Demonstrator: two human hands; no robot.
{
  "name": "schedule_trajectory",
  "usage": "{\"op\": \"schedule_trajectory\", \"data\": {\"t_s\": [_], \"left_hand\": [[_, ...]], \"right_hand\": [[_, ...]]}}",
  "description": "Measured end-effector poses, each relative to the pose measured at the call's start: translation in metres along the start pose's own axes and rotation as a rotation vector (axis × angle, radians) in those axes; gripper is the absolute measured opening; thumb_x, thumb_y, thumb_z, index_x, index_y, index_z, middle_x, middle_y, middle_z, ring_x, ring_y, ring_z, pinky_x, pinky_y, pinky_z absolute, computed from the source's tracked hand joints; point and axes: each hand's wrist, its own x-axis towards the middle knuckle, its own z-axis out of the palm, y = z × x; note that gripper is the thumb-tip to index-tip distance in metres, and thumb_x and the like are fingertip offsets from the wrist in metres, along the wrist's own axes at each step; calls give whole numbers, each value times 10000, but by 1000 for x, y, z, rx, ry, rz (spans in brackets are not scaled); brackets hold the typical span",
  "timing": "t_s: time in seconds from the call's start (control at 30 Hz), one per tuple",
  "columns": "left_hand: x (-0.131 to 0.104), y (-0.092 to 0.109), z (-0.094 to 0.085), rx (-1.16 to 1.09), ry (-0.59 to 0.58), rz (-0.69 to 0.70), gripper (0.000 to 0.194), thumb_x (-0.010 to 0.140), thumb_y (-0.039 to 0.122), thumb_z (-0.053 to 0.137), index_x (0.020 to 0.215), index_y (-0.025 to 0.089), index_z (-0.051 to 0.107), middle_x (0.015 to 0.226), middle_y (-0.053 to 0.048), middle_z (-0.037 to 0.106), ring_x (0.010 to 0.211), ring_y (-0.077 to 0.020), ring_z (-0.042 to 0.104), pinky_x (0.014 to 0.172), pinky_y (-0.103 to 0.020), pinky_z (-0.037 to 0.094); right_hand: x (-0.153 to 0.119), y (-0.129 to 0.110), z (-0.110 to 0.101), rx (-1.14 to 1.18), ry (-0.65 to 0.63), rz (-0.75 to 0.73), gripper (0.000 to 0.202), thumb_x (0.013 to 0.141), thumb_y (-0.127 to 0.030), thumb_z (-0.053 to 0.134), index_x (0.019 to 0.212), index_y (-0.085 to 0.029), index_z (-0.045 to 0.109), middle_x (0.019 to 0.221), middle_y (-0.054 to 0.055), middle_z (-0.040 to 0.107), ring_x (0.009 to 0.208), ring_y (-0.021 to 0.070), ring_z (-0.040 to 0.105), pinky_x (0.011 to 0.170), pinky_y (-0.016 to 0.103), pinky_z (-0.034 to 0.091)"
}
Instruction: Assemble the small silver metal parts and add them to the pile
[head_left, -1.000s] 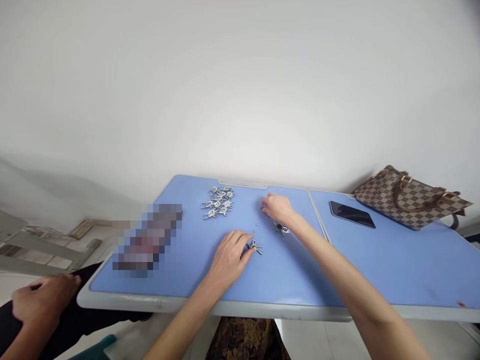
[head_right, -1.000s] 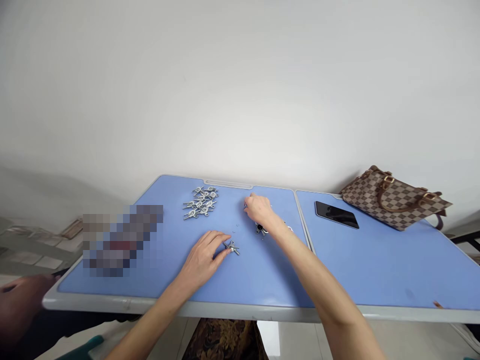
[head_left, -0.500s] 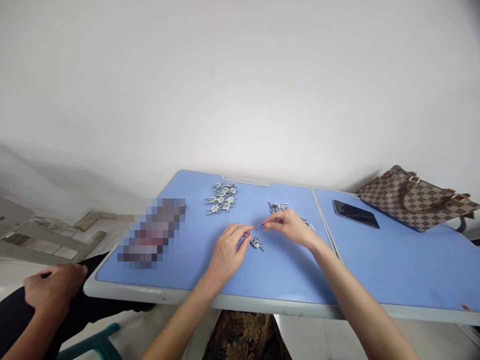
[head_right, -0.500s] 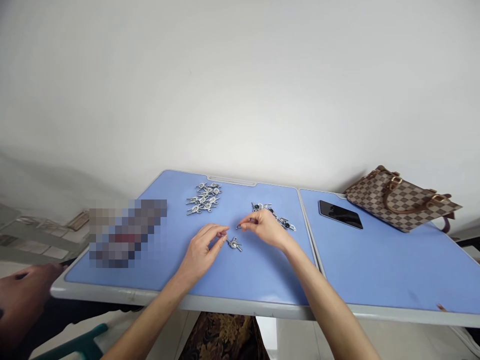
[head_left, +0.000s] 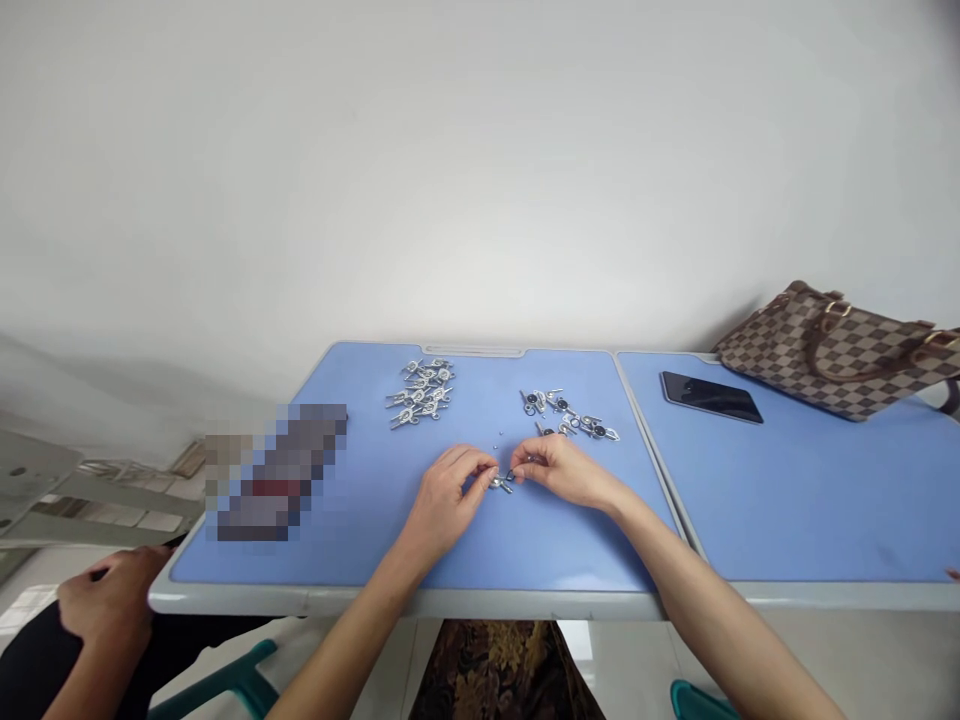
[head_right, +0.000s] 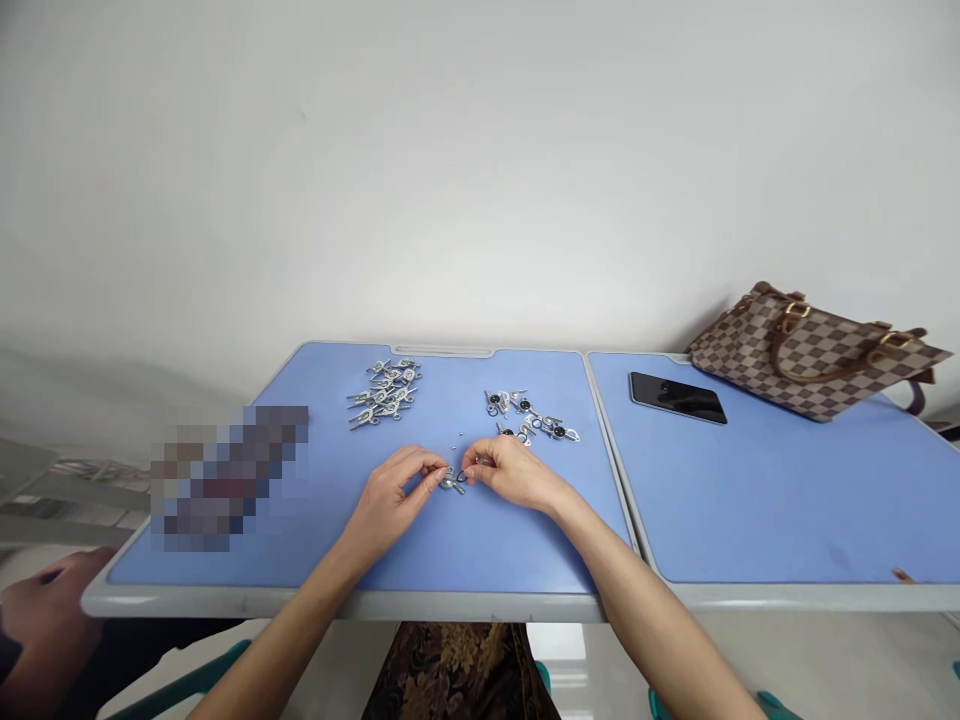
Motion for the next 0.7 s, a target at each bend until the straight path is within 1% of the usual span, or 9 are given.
{"op": "schedule_trajectory", "data": {"t_s": [0.17,0.27,0.37,0.53,0.7], "left_hand": [[-2,-2,1,-10,-74,-8,151,927,192,494,890,205,639,863,-26,643,837,-168,598,771,-303,484],[-2,-4,2,-8,-94,-1,162,933,178,486,891,203,641,907,-33,653,883,-174,604,809,-317,484],[-3,-6,4,-1,-102,11,180,944,171,467,902,205,639,920,-35,651,897,-177,603,822,-321,482],[-5,-10,6,-27,-95,9,206,945,132,424,932,202,618,951,-39,640,915,-175,597,823,-317,478],[-6,-11,8,-27,-77,-59,159,924,142,442,928,203,589,909,-27,638,837,-169,590,770,-307,481]], "right_hand": [[2,1,0,-40,-29,-6,172,847,-106,526,863,-170,685,739,-24,684,639,105,550,631,217,394],[4,0,1,-69,-35,-6,167,848,-113,535,858,-177,688,689,-42,650,596,95,510,586,206,361],[5,-1,3,-79,-36,-6,170,849,-117,533,860,-180,690,675,-45,638,584,92,495,576,205,353],[8,2,6,-31,-20,-1,152,866,-173,544,868,-178,696,724,-22,671,626,103,531,605,214,380],[13,6,15,35,-10,39,144,866,-244,576,850,-177,702,733,-7,686,671,123,583,631,225,413]]}}
